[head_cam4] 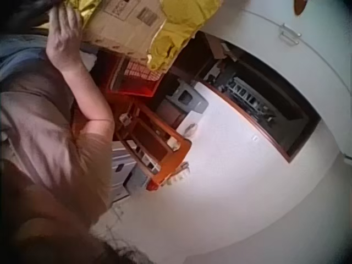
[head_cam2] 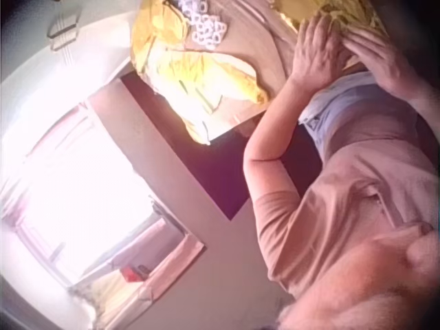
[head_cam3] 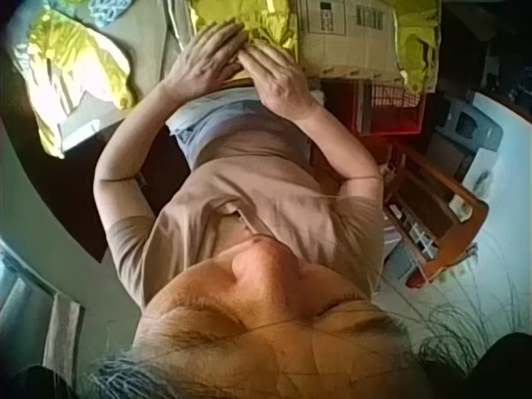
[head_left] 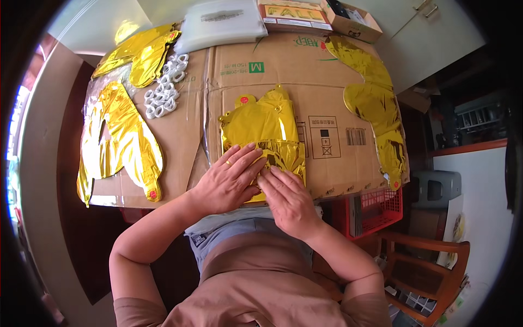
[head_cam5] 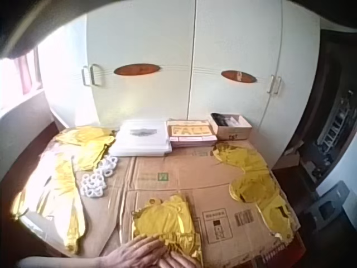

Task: Folding gold foil balloons into flat, rectangular shapes on a cardboard workspace.

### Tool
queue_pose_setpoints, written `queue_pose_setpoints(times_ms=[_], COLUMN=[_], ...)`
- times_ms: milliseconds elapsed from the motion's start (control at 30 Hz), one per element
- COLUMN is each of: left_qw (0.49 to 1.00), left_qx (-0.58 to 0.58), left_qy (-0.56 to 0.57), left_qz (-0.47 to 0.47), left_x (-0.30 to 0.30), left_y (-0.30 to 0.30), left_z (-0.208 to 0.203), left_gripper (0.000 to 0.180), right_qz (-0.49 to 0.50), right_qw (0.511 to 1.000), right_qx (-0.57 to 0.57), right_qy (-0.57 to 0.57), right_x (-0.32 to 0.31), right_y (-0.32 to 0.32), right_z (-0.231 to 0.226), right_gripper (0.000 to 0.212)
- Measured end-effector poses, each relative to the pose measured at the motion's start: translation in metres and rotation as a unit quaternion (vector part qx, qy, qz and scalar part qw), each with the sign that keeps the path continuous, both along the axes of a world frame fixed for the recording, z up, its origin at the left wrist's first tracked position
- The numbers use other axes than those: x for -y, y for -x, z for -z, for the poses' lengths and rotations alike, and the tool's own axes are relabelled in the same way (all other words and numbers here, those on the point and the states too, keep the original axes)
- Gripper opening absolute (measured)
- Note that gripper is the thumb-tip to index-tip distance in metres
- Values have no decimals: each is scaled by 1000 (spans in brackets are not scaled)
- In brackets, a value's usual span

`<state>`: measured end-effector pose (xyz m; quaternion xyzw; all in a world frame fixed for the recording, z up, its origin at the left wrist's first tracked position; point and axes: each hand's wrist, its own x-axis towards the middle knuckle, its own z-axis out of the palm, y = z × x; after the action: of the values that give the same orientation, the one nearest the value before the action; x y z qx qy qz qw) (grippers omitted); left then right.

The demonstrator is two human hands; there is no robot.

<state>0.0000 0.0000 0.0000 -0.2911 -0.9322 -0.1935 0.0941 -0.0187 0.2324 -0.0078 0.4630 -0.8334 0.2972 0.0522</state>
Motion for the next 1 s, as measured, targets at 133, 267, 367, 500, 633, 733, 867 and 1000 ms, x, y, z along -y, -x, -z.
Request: queue_pose_setpoints(times_ms=[133, 267, 367, 500, 633, 733, 867, 1000], left_qw=[1000, 1000, 999, 997, 995, 995, 993, 993], left_qx=[5, 9, 6, 14, 31, 34, 39, 36], left_qy=[15, 28, 52, 72, 92, 98, 107, 109], left_qz=[-1, -7, -11, -7, 0, -3, -3, -2], left_x=[-1, -1, -2, -2, -1, -2, -3, -3], left_y=[-1, -2, -4, -3, -4, -4, -4, -4], left_z=[-5, -4, -2, -2, -6, -7, -6, -7], left_gripper=[73, 72, 73, 73, 77, 79, 81, 80], right_qz=[20, 46, 82, 107, 118, 117, 121, 78], right_qw=[1000, 999, 997, 994, 989, 984, 981, 981], right_qx=[8, -11, 5, -12, -27, -26, 2, 3], right_qy=[12, 3, -4, -18, -80, -130, -149, -176], right_x=[5, 15, 23, 25, 16, 7, -1, -15], right_y=[-3, -7, -13, -14, -13, -12, -6, 14], right_z=[-3, -2, -2, 5, 12, 11, 3, -5], right_gripper=[51, 50, 54, 59, 66, 71, 73, 74])
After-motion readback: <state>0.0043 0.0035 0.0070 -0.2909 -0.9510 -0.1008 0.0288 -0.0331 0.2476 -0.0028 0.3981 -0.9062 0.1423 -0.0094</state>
